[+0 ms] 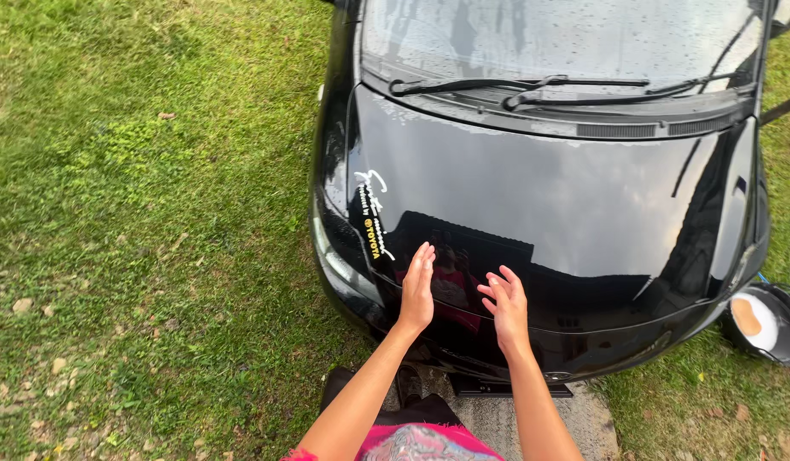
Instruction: The person lifts a car windshield wiper and scrubs the windshield with a sponge and soapy water from a bucket.
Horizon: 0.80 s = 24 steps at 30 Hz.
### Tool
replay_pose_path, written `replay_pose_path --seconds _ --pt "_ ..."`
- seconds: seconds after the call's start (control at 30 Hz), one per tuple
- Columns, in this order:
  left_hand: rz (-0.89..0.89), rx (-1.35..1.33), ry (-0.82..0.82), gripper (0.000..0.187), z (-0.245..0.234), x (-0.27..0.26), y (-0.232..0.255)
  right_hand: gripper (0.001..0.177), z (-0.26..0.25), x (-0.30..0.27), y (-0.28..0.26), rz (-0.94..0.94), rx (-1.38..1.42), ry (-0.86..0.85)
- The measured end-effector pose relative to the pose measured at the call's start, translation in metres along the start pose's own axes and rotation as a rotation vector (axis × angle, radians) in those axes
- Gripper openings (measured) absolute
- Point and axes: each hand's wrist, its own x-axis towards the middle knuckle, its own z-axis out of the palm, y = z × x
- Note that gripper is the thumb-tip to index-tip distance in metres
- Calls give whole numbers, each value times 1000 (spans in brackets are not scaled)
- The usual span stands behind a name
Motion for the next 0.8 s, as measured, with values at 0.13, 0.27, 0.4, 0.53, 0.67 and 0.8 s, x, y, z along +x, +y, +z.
replay_pose_path --seconds 0.13,0.27,0.4,0.53,0.67,0.8 --pt "2 -47 14 63 -31 2 4 59 30 -12 -3 -21 -15 -17" --pt "6 -130 -45 63 -81 28 14 59 81 -11 -6 -31 13 19" --pt "50 14 -99 61 -159 52 21 59 151 -10 3 -51 16 92" --pt "40 8 -142 60 -243 79 30 60 229 -2 14 -37 106 133" --pt "8 11 -178 59 -313 104 45 62 291 -3 25 -27 149 183" --pt "-42 11 -174 60 -346 138 54 63 320 1 36 16 164 218"
